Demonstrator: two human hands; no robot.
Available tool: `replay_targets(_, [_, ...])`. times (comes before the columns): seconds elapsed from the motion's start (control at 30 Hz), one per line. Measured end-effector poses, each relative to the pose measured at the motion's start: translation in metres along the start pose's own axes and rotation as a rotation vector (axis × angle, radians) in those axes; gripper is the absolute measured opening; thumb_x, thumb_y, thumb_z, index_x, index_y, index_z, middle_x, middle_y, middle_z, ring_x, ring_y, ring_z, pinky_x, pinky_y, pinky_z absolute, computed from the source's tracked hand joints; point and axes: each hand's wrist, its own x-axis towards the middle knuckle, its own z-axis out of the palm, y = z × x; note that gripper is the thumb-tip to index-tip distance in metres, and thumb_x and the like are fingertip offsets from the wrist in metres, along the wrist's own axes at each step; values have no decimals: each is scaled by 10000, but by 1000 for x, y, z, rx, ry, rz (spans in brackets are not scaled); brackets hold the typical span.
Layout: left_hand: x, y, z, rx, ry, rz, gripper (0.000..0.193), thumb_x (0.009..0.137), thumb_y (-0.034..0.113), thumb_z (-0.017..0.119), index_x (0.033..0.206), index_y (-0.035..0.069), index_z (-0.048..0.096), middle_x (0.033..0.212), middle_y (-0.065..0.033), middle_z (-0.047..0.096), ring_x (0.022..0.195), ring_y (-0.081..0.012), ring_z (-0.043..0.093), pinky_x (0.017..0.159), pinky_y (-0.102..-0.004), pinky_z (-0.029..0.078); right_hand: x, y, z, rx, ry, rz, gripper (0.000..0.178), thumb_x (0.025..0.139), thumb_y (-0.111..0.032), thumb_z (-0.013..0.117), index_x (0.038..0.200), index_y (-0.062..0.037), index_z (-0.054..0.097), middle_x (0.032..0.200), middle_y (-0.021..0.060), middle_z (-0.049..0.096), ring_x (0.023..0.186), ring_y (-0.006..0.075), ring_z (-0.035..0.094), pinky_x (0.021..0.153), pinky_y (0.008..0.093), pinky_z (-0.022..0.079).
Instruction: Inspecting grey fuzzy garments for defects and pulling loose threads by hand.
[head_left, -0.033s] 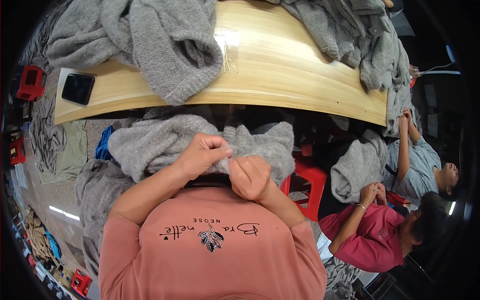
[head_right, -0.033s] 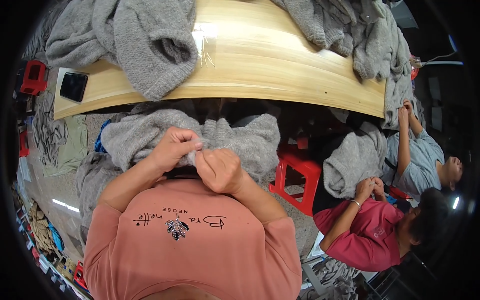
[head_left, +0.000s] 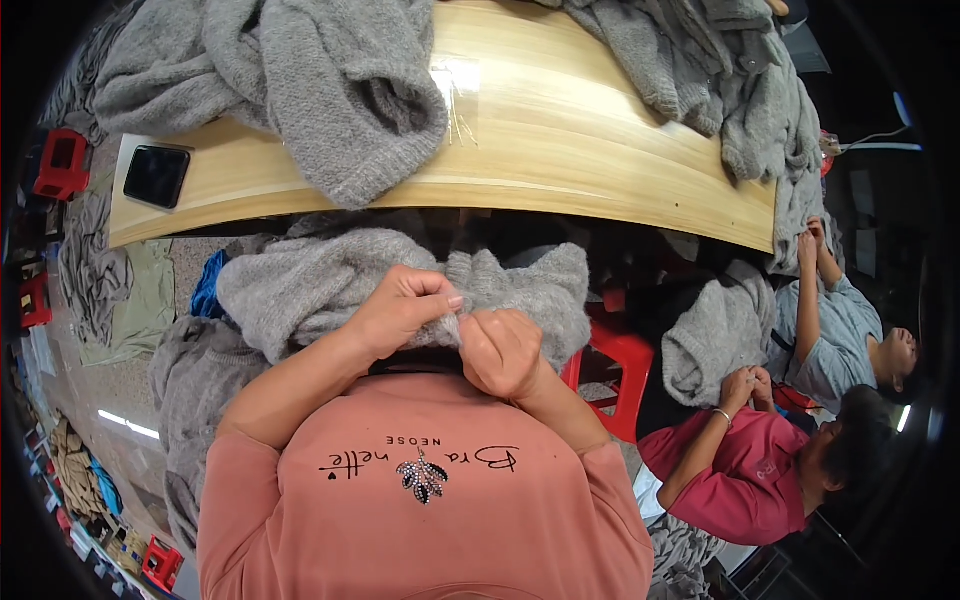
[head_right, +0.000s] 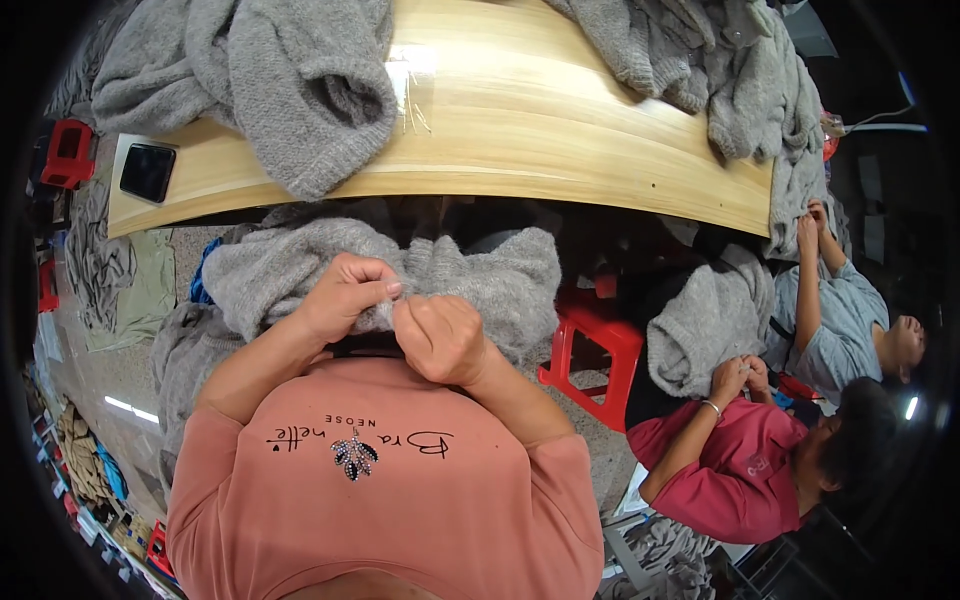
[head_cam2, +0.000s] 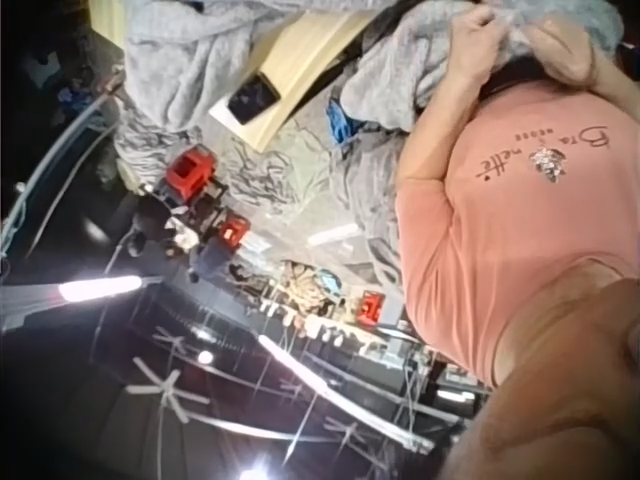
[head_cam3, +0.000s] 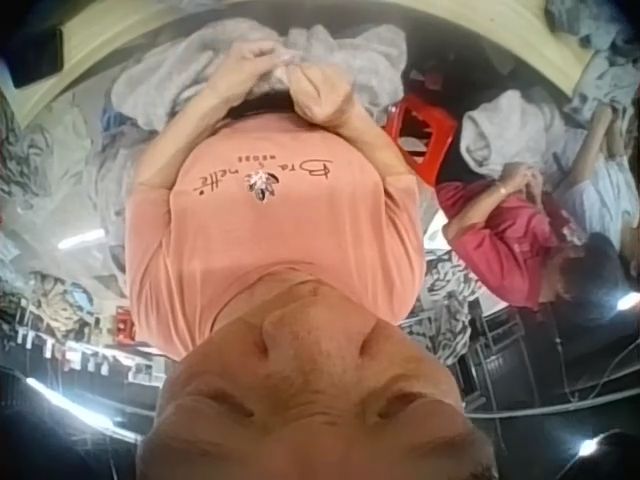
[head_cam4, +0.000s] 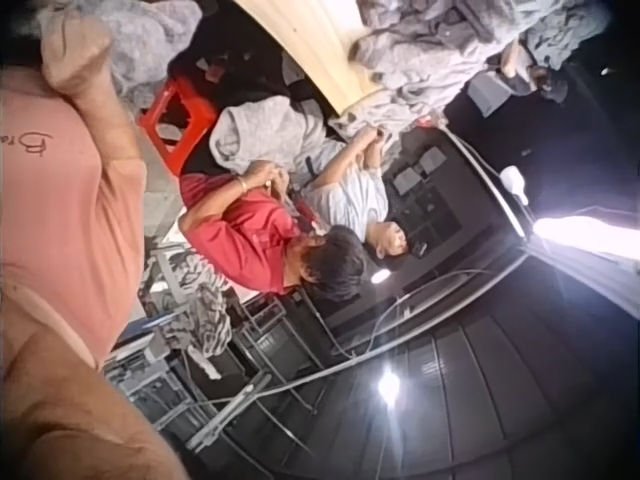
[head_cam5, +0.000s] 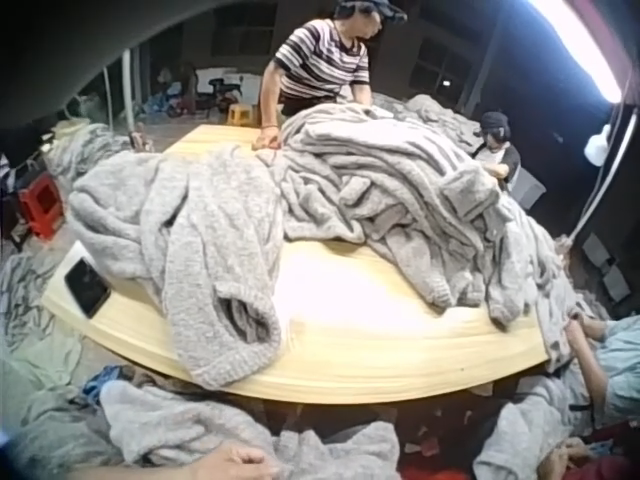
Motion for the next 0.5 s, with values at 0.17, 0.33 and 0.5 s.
replay_targets(0.17, [-2,5,-4,-22,-11,-29,115,765,91,584,692,4,595,626,35,533,577,-24,427,527,-181,348,-3,1,12,12,41,69,192,608,-25,547,789,37,537,627,84,504,441,155,444,382,258,344])
replay_targets(0.33, [-2,15,0,98,-5,13,88,726,80,590,719,-7,604,637,20,552,585,-47,463,519,-198,370,-5,3,6,-4,1,91,206,598,-55,554,790,20,539,627,76,492,454,164,453,394,271,353])
replay_targets(0.5, [-10,18,-2,493,126,173,156,692,80,569,775,-45,609,645,-19,571,601,-68,498,536,-224,412,-6,0,9,95,-32,166,165,595,-48,534,751,3,516,616,83,480,502,199,502,420,300,399])
